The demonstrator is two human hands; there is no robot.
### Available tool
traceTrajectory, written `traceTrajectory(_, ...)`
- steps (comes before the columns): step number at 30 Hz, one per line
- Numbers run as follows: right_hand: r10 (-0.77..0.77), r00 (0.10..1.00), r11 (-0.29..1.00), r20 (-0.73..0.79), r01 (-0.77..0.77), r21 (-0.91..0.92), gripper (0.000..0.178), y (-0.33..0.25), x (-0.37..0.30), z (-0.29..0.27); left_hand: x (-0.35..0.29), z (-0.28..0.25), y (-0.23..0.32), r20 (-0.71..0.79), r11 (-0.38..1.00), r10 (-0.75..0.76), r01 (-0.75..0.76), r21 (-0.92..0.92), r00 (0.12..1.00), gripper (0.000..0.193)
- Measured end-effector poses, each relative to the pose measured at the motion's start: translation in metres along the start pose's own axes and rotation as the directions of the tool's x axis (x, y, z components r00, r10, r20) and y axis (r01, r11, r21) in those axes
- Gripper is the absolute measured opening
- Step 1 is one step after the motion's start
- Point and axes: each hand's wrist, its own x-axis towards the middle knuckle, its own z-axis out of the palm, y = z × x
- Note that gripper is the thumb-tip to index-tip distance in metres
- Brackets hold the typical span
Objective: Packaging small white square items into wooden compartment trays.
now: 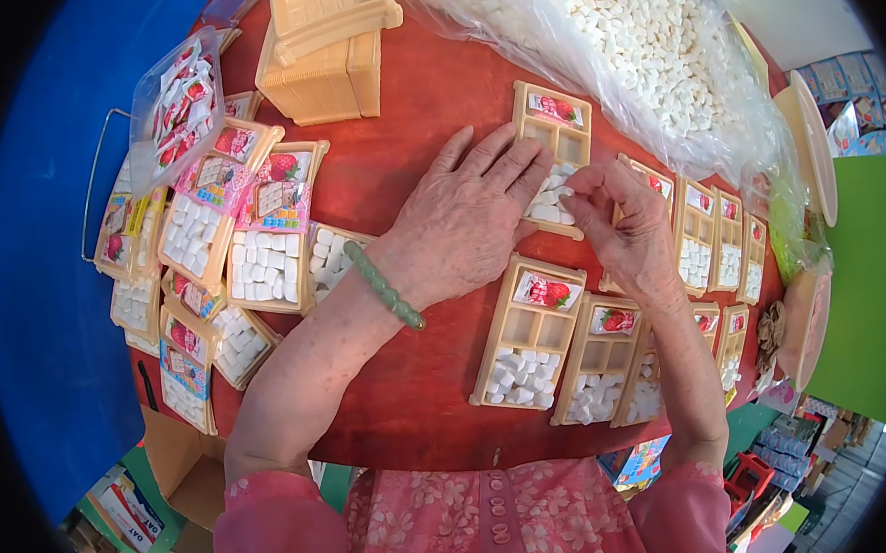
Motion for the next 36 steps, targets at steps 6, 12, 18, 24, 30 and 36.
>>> traceTrajectory(6,0.008,0.999,0.999,-0.031,-0.006,0.054,0.009,0.002,-0.001,0.000,0.000,-0.001,0.001,0.006,1.000,-0.003,0.003,-0.007,1.000,0.064)
traceTrajectory(12,-0.098,0.995,0.985,0.001,0.097,-0.140,0.013,-0.009,0.002,-0.003,0.000,0.001,0.000,0.000,1.000,0.005,-0.005,0.014,1.000,0.066)
traceTrajectory(18,-0.055,0.997,0.981,0.058,0.064,-0.183,0.016,-0.016,0.005,-0.004,-0.002,0.003,0.000,-0.010,1.000,0.006,-0.006,0.029,1.000,0.066)
traceTrajectory(24,-0.078,0.996,0.990,0.036,0.081,-0.114,0.010,-0.015,0.007,-0.003,0.000,0.002,0.000,-0.008,1.000,0.008,-0.008,0.017,1.000,0.065)
traceTrajectory(30,-0.001,0.999,0.998,0.045,0.004,-0.059,0.009,-0.016,0.008,-0.002,-0.002,0.005,-0.002,-0.025,1.000,0.009,-0.008,0.023,1.000,0.065)
traceTrajectory(36,-0.189,0.981,0.927,0.040,0.192,-0.322,0.011,-0.018,0.010,0.003,-0.001,0.006,-0.001,-0.046,1.000,0.019,-0.019,0.016,0.999,0.063)
